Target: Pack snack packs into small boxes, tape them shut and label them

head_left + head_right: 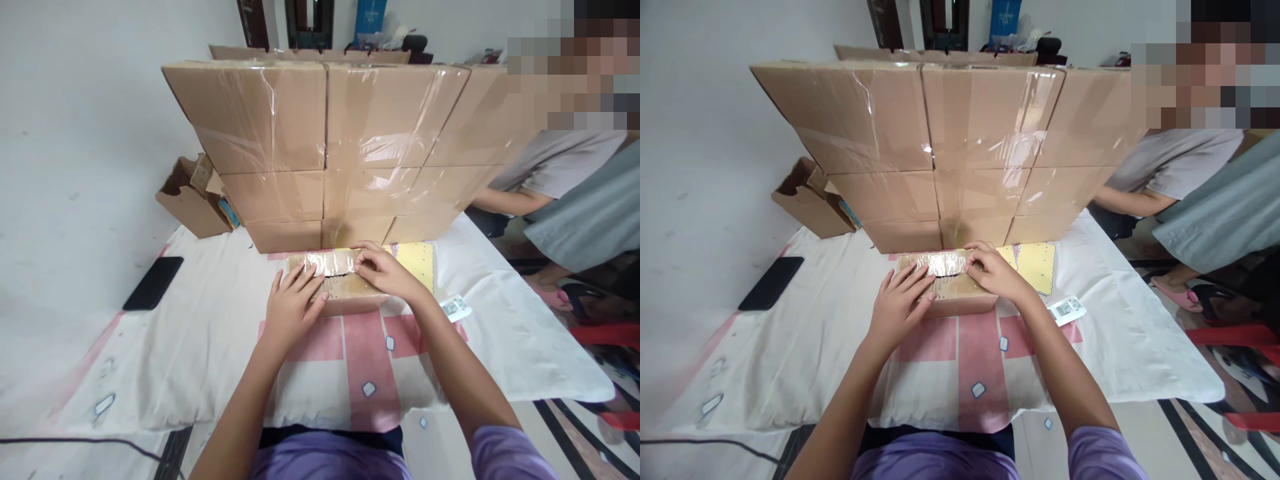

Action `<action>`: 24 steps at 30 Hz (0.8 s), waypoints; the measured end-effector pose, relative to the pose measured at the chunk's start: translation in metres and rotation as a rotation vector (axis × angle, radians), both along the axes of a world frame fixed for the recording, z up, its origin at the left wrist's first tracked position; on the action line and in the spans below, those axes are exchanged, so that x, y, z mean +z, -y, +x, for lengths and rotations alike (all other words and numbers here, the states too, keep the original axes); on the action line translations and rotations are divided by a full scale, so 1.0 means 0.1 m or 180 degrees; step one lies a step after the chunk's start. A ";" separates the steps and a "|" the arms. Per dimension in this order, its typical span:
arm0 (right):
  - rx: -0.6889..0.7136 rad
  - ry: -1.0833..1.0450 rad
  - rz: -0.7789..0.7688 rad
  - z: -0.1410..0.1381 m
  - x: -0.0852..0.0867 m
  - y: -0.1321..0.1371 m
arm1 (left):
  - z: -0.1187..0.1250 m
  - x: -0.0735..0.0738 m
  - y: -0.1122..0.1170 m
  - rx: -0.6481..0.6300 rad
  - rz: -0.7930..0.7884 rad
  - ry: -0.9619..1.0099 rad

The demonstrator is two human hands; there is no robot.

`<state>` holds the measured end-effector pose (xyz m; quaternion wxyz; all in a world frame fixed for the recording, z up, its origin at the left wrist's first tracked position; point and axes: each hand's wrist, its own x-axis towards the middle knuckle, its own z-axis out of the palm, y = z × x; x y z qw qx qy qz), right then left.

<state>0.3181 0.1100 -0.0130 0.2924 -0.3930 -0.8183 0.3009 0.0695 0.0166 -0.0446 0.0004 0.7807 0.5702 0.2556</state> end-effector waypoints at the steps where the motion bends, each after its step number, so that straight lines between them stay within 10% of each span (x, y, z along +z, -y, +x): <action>1: 0.0000 0.0010 -0.0005 0.00 0.01 0.01 | 0.00 0.00 0.00 0.0001 0.0000 0.0006; 24: -0.0098 0.0024 -0.0078 -0.03 0.01 0.03 | -0.01 0.01 0.02 -0.0004 -0.0028 0.0050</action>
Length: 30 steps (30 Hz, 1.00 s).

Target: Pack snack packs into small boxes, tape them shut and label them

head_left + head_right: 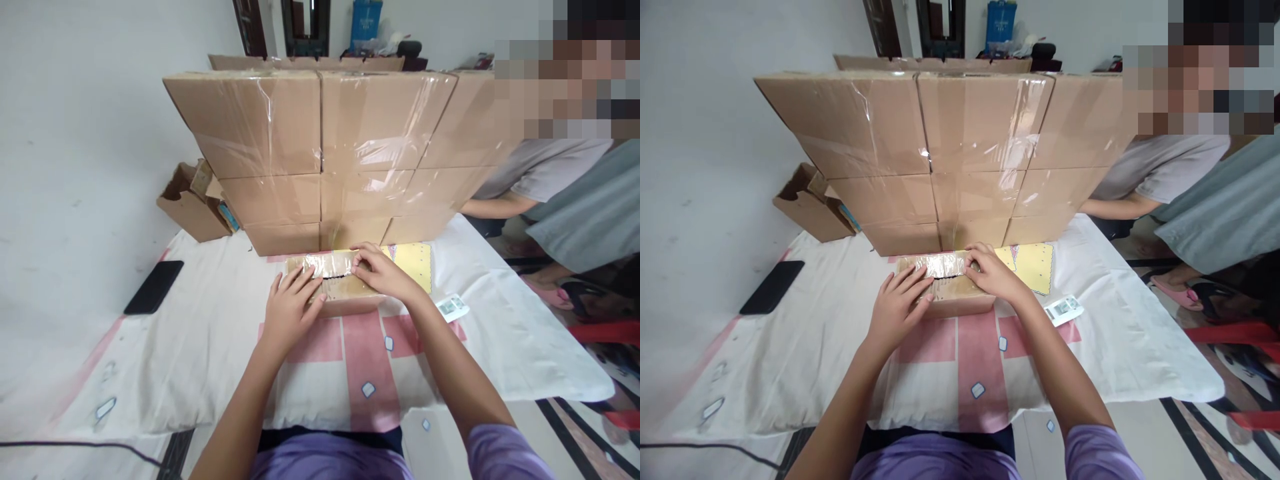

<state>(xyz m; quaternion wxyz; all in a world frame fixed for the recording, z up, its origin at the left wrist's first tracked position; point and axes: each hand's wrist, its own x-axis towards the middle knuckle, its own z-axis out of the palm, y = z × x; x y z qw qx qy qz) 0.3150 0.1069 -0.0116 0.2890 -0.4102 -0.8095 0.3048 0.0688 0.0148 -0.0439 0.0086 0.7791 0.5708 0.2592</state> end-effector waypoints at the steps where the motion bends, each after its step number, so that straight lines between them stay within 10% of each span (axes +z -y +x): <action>1: -0.0041 -0.0148 -0.0043 0.01 -0.01 0.00 | 0.00 0.00 0.00 0.0001 -0.0002 -0.0002; 6: -0.0161 -0.0924 -0.0349 0.06 0.08 0.08 | 0.00 0.01 0.01 0.0026 -0.0010 0.0005; 22: -0.0267 -0.0535 -0.0036 0.03 0.17 0.13 | 0.19 0.19 0.07 0.0379 0.0093 -0.0147; 30: -0.0138 -0.0356 -0.0266 0.07 0.17 0.10 | 0.40 0.28 0.06 -0.0099 0.0122 -0.0200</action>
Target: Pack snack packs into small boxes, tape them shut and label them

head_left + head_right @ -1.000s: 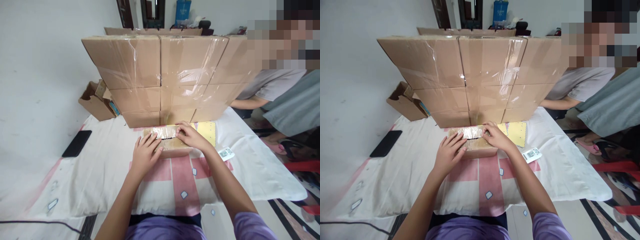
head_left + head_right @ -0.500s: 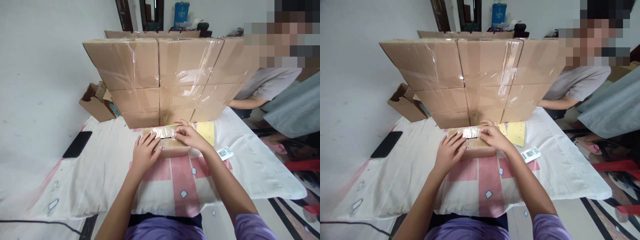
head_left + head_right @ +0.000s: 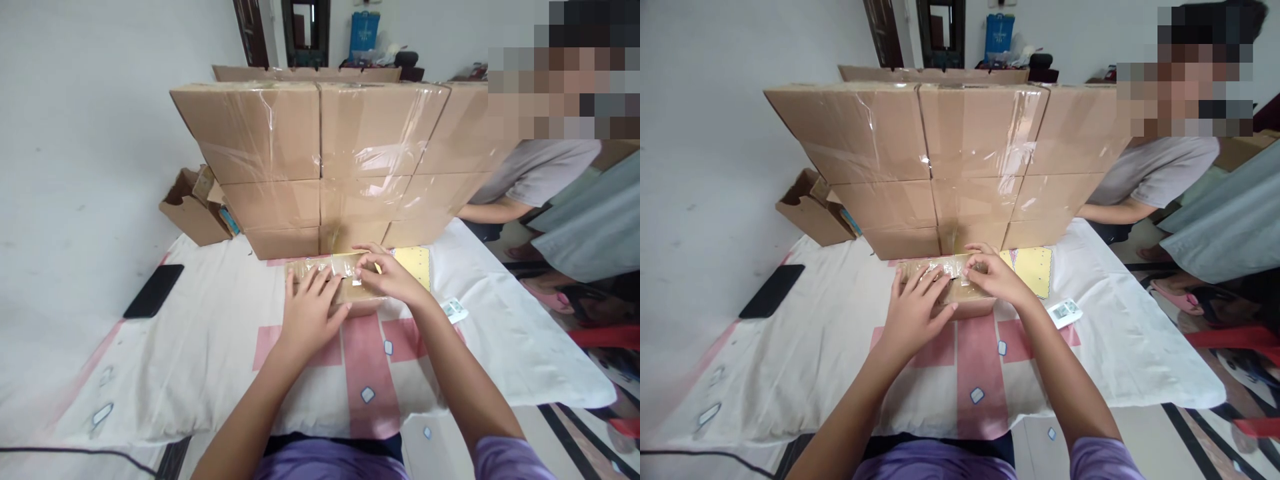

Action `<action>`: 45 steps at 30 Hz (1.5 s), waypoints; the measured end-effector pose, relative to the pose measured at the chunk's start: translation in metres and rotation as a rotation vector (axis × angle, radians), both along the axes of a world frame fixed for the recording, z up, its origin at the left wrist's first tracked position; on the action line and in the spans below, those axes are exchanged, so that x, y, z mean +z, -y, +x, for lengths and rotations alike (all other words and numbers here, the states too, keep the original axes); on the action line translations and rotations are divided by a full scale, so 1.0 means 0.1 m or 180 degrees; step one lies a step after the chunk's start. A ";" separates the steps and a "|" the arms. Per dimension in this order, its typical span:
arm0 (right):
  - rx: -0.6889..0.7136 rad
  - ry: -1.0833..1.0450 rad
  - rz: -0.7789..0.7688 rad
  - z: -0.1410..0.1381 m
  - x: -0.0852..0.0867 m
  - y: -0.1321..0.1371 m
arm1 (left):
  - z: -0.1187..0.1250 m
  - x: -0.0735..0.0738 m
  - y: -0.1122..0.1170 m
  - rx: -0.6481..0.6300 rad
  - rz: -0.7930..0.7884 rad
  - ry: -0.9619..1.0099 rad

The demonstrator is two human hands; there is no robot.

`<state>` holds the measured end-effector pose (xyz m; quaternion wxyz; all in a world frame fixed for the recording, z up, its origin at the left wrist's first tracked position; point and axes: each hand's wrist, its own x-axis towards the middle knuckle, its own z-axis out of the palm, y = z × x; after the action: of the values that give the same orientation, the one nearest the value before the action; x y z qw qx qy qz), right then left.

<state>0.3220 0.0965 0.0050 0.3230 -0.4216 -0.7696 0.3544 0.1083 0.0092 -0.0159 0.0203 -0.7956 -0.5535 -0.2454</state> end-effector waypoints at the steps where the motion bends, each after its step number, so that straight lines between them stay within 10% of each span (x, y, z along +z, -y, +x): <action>1: -0.0041 0.0099 0.0034 -0.01 -0.01 -0.01 | 0.03 0.00 0.01 -0.0016 0.0045 -0.0022; 13: -0.0090 0.0558 0.0243 -0.10 -0.12 -0.12 | 0.50 -0.05 0.10 0.0565 -0.0293 -0.0107; 32: -0.0445 0.0241 0.0635 -0.06 -0.22 -0.17 | 0.54 -0.14 0.08 0.0659 -0.0235 0.0018; 37: -0.1857 -0.0328 0.0417 0.44 -0.58 0.36 | 0.50 -0.09 0.09 0.0662 -0.0209 0.0069; 45: -0.1226 0.1017 0.0147 0.66 -1.22 1.51 | 0.40 -0.37 0.36 0.0021 0.1032 0.1121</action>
<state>0.3882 -0.0549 -0.1175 0.2683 -0.6037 -0.7243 0.1975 0.1485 -0.0272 -0.0526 0.0517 -0.7251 -0.5045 -0.4659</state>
